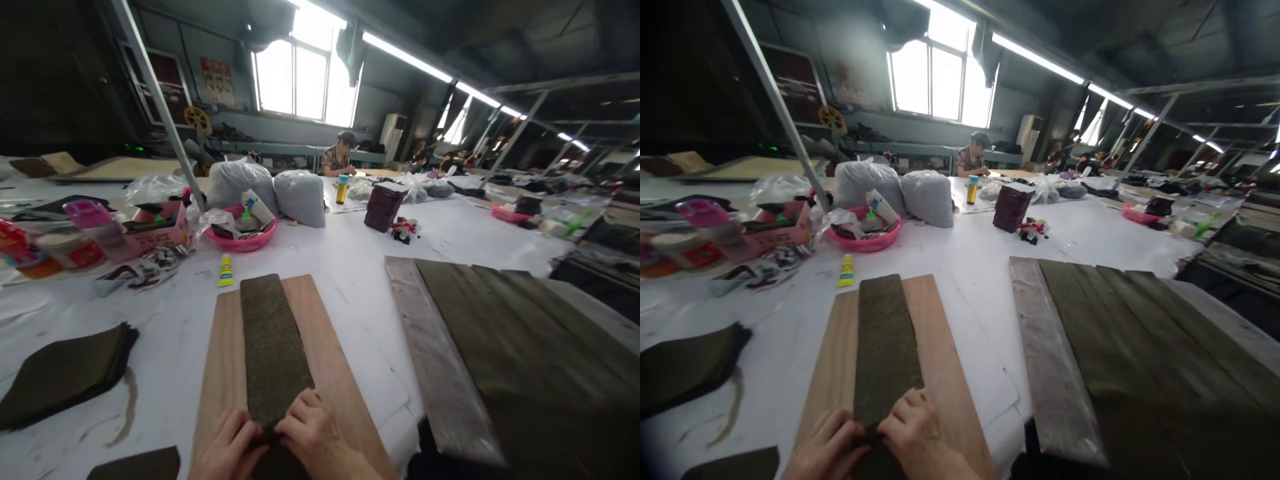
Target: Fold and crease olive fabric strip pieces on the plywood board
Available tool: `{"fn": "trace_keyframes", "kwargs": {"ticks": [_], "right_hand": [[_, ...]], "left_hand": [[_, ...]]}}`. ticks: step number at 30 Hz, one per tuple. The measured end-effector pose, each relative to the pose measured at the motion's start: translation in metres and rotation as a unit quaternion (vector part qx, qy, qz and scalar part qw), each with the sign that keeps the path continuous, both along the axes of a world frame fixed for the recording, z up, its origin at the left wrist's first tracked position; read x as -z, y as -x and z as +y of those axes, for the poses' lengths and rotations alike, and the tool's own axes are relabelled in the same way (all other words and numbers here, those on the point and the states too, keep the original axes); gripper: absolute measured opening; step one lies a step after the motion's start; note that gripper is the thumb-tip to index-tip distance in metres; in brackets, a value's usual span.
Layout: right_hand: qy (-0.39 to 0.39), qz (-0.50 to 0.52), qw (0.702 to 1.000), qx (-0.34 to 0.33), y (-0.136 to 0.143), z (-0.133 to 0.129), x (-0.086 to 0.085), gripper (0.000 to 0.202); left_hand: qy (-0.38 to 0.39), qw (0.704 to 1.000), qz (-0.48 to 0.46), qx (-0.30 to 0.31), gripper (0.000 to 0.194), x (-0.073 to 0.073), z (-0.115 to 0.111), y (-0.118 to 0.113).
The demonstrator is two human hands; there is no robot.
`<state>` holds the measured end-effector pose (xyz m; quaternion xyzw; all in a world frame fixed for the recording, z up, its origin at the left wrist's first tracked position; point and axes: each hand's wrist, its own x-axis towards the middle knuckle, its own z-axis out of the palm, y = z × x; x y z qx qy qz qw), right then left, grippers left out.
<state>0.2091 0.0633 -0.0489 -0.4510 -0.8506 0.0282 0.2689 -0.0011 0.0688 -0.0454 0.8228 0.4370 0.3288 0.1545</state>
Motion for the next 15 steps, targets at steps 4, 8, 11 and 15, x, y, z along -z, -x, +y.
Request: {"fn": "trace_keyframes", "kwargs": {"ticks": [4,8,11,15], "right_hand": [[0.082,0.026,0.996,-0.015,-0.002,-0.011,-0.038,0.008],[0.114,0.064,0.991,-0.026,-0.004,-0.007,-0.041,0.015],[0.118,0.081,0.989,-0.025,-0.005,-0.006,-0.035,0.02],[0.117,0.087,0.989,-0.02,-0.007,-0.007,-0.031,0.024]], "left_hand": [[0.052,0.999,-0.009,-0.004,0.015,-0.026,-0.013,-0.002],[0.069,0.997,0.0,-0.015,0.017,-0.032,-0.014,-0.002],[0.062,0.998,0.016,-0.014,0.017,-0.029,-0.014,-0.001],[0.039,0.999,0.032,-0.002,0.017,-0.027,-0.014,0.001]]}}
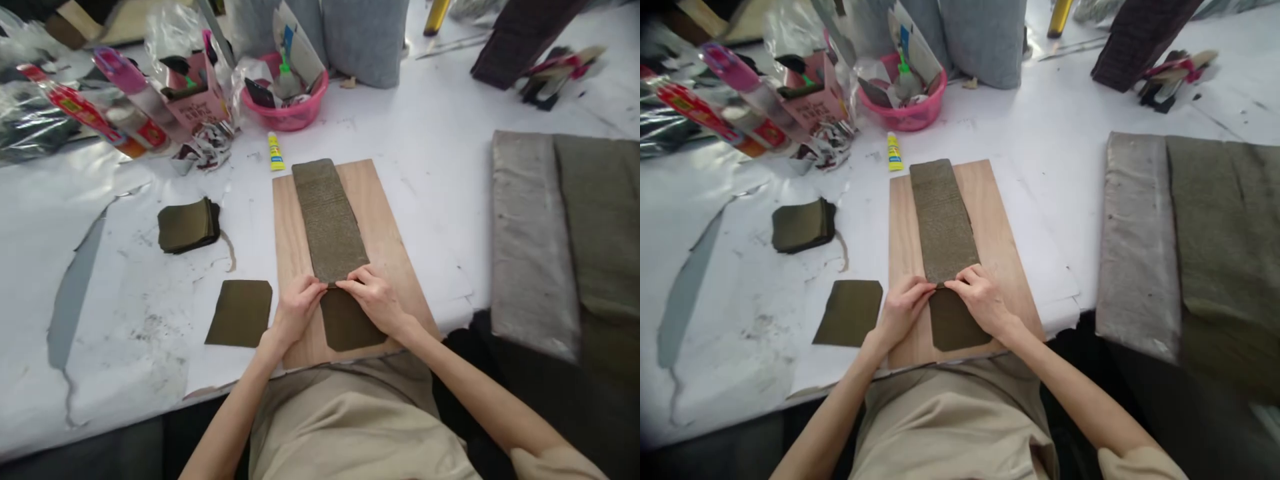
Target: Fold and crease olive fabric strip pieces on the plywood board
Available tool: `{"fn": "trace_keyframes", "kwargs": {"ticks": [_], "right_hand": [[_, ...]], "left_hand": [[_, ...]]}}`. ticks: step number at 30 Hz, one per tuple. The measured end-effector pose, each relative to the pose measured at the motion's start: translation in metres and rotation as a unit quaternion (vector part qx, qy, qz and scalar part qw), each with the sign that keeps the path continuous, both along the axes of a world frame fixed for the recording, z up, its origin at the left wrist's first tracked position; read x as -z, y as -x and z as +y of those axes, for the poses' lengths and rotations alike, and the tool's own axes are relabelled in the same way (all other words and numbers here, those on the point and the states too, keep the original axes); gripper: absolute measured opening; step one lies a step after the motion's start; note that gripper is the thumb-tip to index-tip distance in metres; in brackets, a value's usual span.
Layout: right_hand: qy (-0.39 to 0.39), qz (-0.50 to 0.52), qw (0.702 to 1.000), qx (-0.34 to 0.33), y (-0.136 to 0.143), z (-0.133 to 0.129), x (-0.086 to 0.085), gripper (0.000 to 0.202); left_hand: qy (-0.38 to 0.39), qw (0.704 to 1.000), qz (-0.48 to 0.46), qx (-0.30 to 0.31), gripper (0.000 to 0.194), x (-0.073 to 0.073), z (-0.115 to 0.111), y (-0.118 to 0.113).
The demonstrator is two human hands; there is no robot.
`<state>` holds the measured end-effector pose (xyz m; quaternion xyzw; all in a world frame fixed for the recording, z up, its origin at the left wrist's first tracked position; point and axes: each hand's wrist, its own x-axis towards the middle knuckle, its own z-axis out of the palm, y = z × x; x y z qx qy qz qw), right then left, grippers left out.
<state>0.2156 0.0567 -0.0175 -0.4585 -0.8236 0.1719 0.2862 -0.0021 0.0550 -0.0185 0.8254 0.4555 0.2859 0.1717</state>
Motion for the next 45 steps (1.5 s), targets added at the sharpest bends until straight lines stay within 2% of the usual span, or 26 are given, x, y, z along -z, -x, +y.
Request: {"fn": "trace_keyframes", "kwargs": {"ticks": [13,25,34,40,45], "right_hand": [[-0.003,0.002,1.0,-0.013,-0.003,0.0,0.002,0.027],[-0.048,-0.053,0.997,-0.024,-0.002,0.0,0.002,0.025],[-0.042,-0.059,0.997,-0.022,-0.002,-0.001,0.002,0.024],[-0.067,-0.078,0.995,-0.014,0.0,-0.001,0.001,0.024],[-0.085,-0.086,0.993,-0.006,0.002,0.0,0.0,0.021]], "left_hand": [[-0.103,0.987,0.106,0.058,0.022,0.001,-0.004,0.006],[-0.112,0.981,0.144,0.064,0.027,0.001,-0.004,0.008],[-0.12,0.979,0.154,0.062,0.027,0.0,-0.005,0.006],[-0.129,0.974,0.172,0.065,0.026,-0.001,-0.007,0.004],[-0.119,0.972,0.196,0.055,0.028,-0.003,-0.013,0.014]]}}
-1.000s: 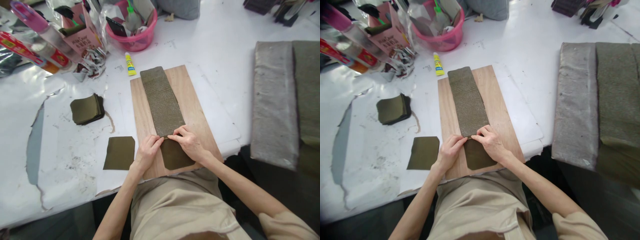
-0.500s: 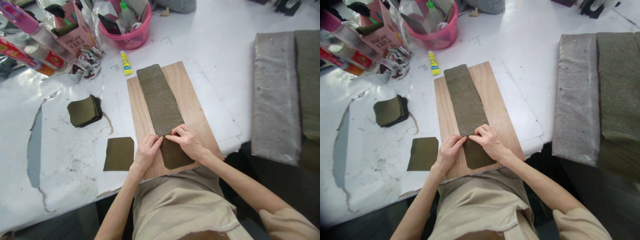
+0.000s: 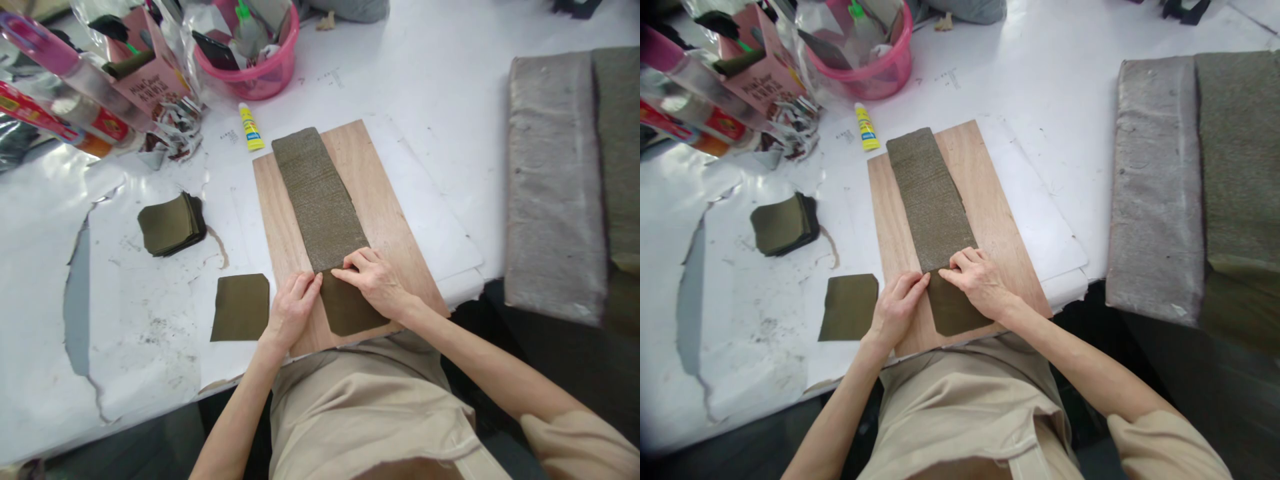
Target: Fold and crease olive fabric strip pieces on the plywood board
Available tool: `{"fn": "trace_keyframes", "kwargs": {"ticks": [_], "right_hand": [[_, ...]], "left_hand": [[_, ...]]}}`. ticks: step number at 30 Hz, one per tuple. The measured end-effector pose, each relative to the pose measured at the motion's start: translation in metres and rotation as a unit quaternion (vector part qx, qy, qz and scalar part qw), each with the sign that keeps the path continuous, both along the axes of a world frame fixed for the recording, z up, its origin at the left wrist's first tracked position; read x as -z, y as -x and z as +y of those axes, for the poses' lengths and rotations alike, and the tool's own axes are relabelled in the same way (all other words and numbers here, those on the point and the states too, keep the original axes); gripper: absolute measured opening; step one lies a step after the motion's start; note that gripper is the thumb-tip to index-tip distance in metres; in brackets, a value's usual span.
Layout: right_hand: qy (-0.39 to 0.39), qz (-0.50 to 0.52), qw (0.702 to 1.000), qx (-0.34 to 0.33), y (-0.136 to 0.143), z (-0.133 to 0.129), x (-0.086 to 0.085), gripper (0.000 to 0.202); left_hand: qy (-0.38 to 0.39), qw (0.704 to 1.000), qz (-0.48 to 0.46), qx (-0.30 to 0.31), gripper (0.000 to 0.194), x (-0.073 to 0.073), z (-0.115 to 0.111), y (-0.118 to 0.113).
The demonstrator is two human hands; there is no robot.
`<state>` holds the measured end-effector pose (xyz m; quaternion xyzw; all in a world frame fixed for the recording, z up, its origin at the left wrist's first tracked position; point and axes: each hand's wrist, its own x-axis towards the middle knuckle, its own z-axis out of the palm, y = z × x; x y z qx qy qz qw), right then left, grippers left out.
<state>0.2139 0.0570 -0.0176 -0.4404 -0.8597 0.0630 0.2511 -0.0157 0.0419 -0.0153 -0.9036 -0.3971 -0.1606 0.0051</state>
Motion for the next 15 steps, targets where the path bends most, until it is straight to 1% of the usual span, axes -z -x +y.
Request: {"fn": "trace_keyframes", "kwargs": {"ticks": [3,5,8,11,13,15], "right_hand": [[-0.008,0.001,1.0,0.0,0.001,0.0,0.001,0.021],[-0.015,0.006,1.0,0.002,0.001,0.0,0.002,0.021],[-0.015,0.012,1.0,0.003,0.002,0.0,0.001,0.022],[0.005,0.006,1.0,-0.004,0.0,0.001,-0.001,0.024],[0.016,0.001,1.0,-0.024,-0.004,0.004,-0.002,0.024],[0.018,-0.001,0.999,-0.052,-0.01,0.007,-0.003,0.023]], "left_hand": [[0.013,1.0,-0.003,-0.021,0.03,-0.001,-0.006,0.009],[0.01,0.998,-0.032,-0.044,0.032,-0.002,-0.009,0.008],[0.021,0.996,-0.067,-0.06,0.038,-0.002,-0.013,-0.005],[0.036,0.997,-0.054,-0.051,0.039,0.003,-0.014,-0.023],[0.031,0.997,-0.049,-0.053,0.038,0.006,-0.013,-0.029],[0.028,0.997,-0.05,-0.057,0.038,0.009,-0.013,-0.03]]}}
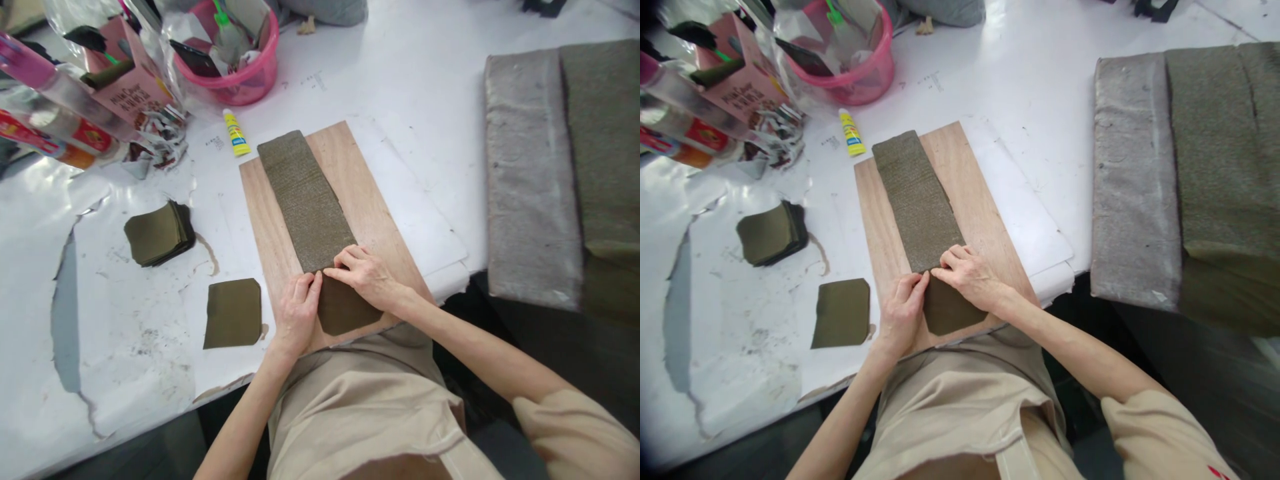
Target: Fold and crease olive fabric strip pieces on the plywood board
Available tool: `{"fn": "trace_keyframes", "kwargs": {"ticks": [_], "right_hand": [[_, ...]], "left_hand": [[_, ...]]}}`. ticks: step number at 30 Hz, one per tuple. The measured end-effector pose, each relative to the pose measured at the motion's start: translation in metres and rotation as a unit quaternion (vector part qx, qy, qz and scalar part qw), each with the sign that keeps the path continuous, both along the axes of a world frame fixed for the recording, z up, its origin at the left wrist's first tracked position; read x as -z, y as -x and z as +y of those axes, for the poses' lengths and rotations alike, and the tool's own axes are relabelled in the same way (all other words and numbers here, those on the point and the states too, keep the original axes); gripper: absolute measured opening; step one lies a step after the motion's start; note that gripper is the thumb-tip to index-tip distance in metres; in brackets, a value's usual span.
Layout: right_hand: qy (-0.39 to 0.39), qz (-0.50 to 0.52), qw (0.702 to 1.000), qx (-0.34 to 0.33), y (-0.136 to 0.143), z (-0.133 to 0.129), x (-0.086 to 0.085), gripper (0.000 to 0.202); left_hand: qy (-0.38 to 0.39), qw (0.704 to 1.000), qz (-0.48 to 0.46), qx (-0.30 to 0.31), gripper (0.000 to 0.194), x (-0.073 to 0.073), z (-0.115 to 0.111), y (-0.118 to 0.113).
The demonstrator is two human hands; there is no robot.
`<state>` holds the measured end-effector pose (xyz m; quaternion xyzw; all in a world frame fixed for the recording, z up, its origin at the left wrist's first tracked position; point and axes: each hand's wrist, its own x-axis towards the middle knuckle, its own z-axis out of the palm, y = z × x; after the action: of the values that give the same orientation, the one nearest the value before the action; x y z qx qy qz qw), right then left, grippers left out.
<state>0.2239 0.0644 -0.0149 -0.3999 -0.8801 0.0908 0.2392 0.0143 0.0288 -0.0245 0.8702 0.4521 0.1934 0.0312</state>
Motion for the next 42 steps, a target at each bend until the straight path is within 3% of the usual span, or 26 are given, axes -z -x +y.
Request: {"fn": "trace_keyframes", "kwargs": {"ticks": [6,22,30,42], "right_hand": [[-0.008,-0.005,0.998,-0.06,-0.02,0.012,0.001,0.024],[0.0,0.011,0.999,-0.042,-0.036,0.009,0.001,0.025],[0.019,0.029,0.999,-0.021,-0.05,0.008,0.001,0.026],[0.02,0.035,0.999,-0.015,-0.052,0.005,-0.001,0.028]], "left_hand": [[0.009,1.0,0.008,-0.005,0.04,0.002,-0.001,0.005],[0.002,0.985,0.168,0.043,0.049,-0.019,0.003,-0.009],[0.022,0.976,0.21,0.058,0.053,-0.03,0.006,-0.016],[0.053,0.971,0.214,0.093,0.055,-0.033,0.015,-0.019]]}}
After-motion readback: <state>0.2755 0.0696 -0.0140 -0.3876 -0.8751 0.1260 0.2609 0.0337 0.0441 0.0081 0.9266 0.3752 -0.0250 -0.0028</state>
